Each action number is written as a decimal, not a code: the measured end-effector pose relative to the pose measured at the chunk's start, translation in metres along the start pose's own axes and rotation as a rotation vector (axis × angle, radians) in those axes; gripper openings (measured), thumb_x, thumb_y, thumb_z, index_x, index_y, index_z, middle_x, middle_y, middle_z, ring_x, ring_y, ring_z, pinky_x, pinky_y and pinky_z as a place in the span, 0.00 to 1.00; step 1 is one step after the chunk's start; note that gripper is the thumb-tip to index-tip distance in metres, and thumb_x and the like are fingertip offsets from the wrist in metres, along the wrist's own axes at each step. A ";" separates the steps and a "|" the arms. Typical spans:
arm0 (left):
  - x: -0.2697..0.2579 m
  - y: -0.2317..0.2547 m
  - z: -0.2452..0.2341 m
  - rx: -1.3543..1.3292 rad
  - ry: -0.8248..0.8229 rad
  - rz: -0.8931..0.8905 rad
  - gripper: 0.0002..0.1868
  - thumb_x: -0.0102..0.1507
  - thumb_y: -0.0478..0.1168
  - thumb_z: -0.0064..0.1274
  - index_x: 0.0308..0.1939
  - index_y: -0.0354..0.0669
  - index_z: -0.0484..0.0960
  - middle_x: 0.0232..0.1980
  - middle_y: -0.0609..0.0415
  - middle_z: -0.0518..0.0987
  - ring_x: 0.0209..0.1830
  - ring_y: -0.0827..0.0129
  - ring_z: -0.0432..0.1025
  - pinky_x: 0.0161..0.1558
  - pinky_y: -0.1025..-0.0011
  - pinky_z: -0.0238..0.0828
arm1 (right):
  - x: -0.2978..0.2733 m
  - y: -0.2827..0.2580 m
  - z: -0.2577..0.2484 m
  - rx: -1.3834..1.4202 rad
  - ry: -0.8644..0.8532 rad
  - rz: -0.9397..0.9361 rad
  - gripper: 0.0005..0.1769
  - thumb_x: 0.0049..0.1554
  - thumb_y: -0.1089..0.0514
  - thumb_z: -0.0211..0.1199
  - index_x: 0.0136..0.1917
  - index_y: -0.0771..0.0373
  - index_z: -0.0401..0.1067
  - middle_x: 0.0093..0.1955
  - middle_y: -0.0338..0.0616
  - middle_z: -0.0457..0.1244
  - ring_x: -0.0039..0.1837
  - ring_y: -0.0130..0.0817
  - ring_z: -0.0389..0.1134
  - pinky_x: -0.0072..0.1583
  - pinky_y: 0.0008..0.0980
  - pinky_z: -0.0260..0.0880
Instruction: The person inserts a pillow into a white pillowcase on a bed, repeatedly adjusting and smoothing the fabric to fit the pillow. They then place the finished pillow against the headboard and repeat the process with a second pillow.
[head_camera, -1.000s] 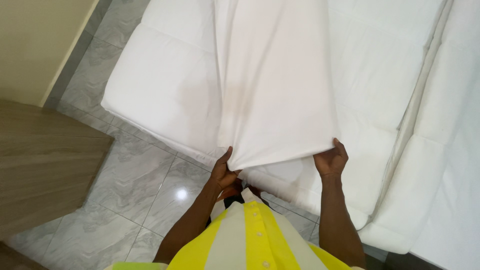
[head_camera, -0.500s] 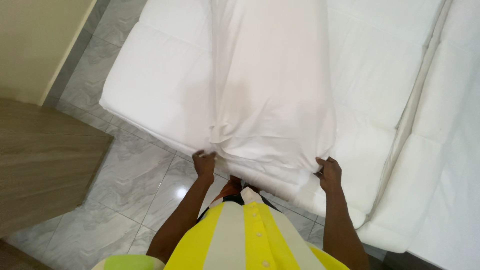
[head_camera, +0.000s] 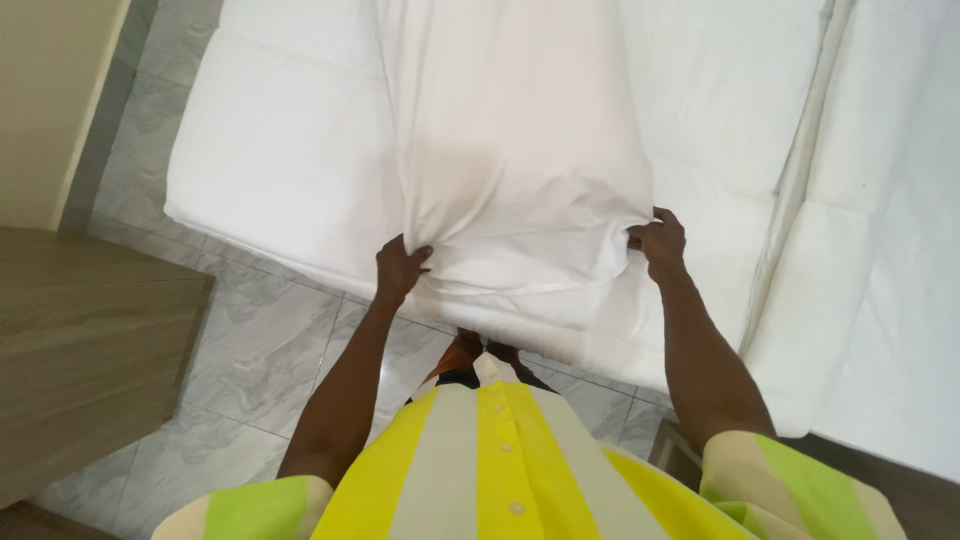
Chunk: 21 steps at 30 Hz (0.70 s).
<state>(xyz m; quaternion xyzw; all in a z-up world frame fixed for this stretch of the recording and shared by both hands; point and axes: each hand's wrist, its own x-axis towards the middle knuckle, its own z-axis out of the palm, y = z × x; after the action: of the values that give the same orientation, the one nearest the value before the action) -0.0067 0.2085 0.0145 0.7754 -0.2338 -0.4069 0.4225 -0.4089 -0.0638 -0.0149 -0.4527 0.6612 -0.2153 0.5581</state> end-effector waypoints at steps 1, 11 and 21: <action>-0.001 -0.007 -0.009 0.087 0.016 -0.045 0.21 0.62 0.42 0.63 0.50 0.27 0.78 0.41 0.44 0.83 0.32 0.68 0.81 0.33 0.67 0.78 | 0.000 0.005 -0.005 -0.155 0.030 -0.013 0.25 0.52 0.69 0.65 0.64 0.67 0.70 0.48 0.49 0.70 0.47 0.37 0.73 0.48 0.33 0.77; -0.023 -0.028 -0.024 0.057 0.131 -0.093 0.26 0.57 0.45 0.68 0.53 0.37 0.79 0.32 0.51 0.82 0.30 0.73 0.76 0.34 0.70 0.73 | -0.011 0.002 -0.032 -0.088 0.000 -0.158 0.29 0.50 0.59 0.74 0.62 0.60 0.67 0.49 0.36 0.67 0.48 0.30 0.69 0.48 0.36 0.71; -0.038 -0.060 -0.015 0.209 0.225 -0.317 0.30 0.57 0.43 0.70 0.60 0.35 0.79 0.43 0.49 0.84 0.37 0.68 0.77 0.43 0.68 0.75 | 0.008 0.003 -0.015 -0.616 -0.059 -0.043 0.30 0.54 0.50 0.77 0.62 0.72 0.75 0.54 0.54 0.71 0.53 0.41 0.71 0.54 0.40 0.71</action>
<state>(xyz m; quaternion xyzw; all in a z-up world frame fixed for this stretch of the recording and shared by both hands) -0.0143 0.2746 -0.0149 0.8824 -0.1012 -0.3530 0.2941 -0.4235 -0.0725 -0.0179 -0.6206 0.6690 -0.0032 0.4090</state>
